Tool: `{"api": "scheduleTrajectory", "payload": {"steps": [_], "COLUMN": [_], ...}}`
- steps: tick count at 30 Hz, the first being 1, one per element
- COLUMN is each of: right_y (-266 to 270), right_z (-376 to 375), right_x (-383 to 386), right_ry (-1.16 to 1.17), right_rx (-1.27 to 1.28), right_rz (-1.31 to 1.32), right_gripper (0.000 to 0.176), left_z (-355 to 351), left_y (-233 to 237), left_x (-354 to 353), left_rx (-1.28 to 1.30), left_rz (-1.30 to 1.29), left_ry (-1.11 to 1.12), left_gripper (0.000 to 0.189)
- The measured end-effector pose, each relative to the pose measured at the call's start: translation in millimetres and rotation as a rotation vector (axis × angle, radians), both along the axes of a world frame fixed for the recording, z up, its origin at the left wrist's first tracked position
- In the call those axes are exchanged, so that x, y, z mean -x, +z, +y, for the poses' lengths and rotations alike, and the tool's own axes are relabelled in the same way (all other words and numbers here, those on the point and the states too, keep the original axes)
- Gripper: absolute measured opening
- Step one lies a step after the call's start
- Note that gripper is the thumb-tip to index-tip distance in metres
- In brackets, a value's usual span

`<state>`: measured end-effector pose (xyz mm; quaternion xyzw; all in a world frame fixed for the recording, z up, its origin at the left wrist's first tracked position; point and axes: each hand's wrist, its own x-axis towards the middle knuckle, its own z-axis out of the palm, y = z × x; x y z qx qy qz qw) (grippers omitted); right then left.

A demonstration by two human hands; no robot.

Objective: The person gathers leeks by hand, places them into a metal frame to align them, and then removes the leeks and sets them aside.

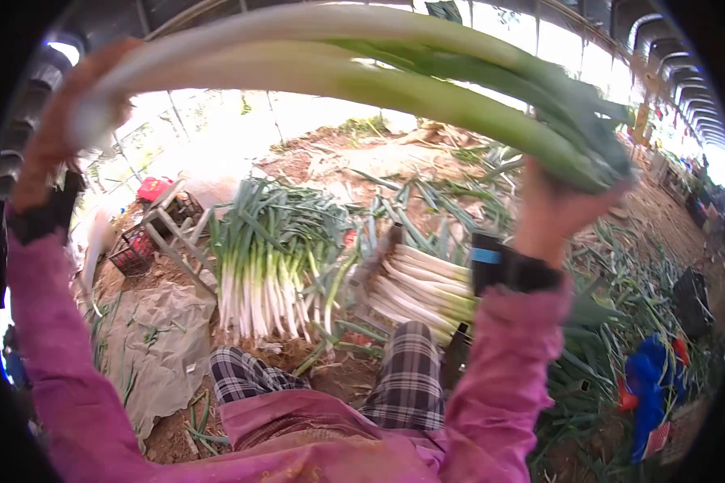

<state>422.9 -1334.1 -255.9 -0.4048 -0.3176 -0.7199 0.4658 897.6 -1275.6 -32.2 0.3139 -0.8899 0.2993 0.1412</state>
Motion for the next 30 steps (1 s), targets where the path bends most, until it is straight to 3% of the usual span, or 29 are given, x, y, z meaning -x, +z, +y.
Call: {"api": "scheduleTrajectory", "payload": {"steps": [2, 3, 4, 5, 6, 7, 8, 10, 12, 14, 15, 16, 18, 20, 24, 28, 30], "right_y": [-0.6, -4.6, -17.6, -44.5, -80.9, -120.4, -153.4, -219.1, -307.8, -384.1, -418.6, -430.6, -438.8, -444.9, -418.6, -418.3, -424.2], "right_z": [56.6, 85.9, 97.0, 105.2, 121.7, 129.6, 128.7, 112.5, 91.7, 83.0, 82.2, 78.5, 80.8, 90.1, 91.5, 109.2, 110.0], "right_x": [35.1, 42.5, 65.6, 93.7, 124.3, 147.0, 150.1, 143.3, 139.5, 128.4, 123.0, 113.7, 121.3, 129.1, 126.1, 124.1, 118.8], "right_ry": [-0.16, -0.207, -0.241, -0.276, -0.439, -0.595, -0.656, -0.791, -0.668, -0.181, -0.111, -0.281, -0.333, -0.286, -0.245, -0.314, -0.382], "right_rx": [0.062, -0.028, -0.08, -0.123, -0.361, -0.593, -0.771, -1.115, -1.38, -1.769, -2.073, -2.129, -2.213, -2.264, -2.221, -2.267, -2.293], "right_rz": [0.206, 0.325, 0.332, 0.334, 0.148, -0.044, -0.168, -0.398, -0.294, -0.151, 0.079, 0.27, 0.298, 0.363, 0.447, 0.462, 0.432], "right_gripper": [0.064, 0.063, 0.062, 0.061, 0.059, 0.056, 0.055, 0.052, 0.054, 0.061, 0.066, 0.07, 0.069, 0.064, 0.057, 0.05, 0.047], "left_z": [-63.2, -92.4, -112.4, -128.0, -160.6, -172.2, -194.5, -223.1, -261.0, -286.2, -292.4, -294.8, -296.9, -286.5, -264.2, -257.9, -248.8], "left_y": [-82.0, -128.2, -168.7, -210.1, -263.3, -306.3, -357.3, -435.5, -522.6, -602.1, -631.1, -657.8, -681.5, -675.5, -668.7, -671.3, -679.6], "left_x": [20.2, 37.2, 75.2, 113.0, 142.1, 173.4, 197.4, 236.0, 252.6, 253.2, 250.6, 247.5, 252.5, 253.7, 253.0, 263.0, 281.3], "left_rx": [-0.028, 0.025, -0.178, -0.156, -0.184, -0.333, -0.294, -0.529, -0.577, -0.604, -0.542, -0.481, -0.419, -0.426, -0.551, -0.806, -0.798], "left_rz": [0.228, 0.248, 0.363, 0.281, 0.288, 0.247, 0.213, 0.184, 0.226, 0.248, 0.209, 0.174, 0.126, 0.099, 0.037, 0.143, 0.234], "left_ry": [-0.212, -0.269, -0.172, -0.194, -0.303, -0.207, -0.242, -0.19, -0.13, -0.014, 0.049, 0.115, 0.188, 0.201, 0.121, -0.043, -0.215], "left_gripper": [0.05, 0.05, 0.046, 0.039, 0.038, 0.038, 0.039, 0.045, 0.033, 0.027, 0.028, 0.029, 0.034, 0.043, 0.035, 0.036, 0.035]}}
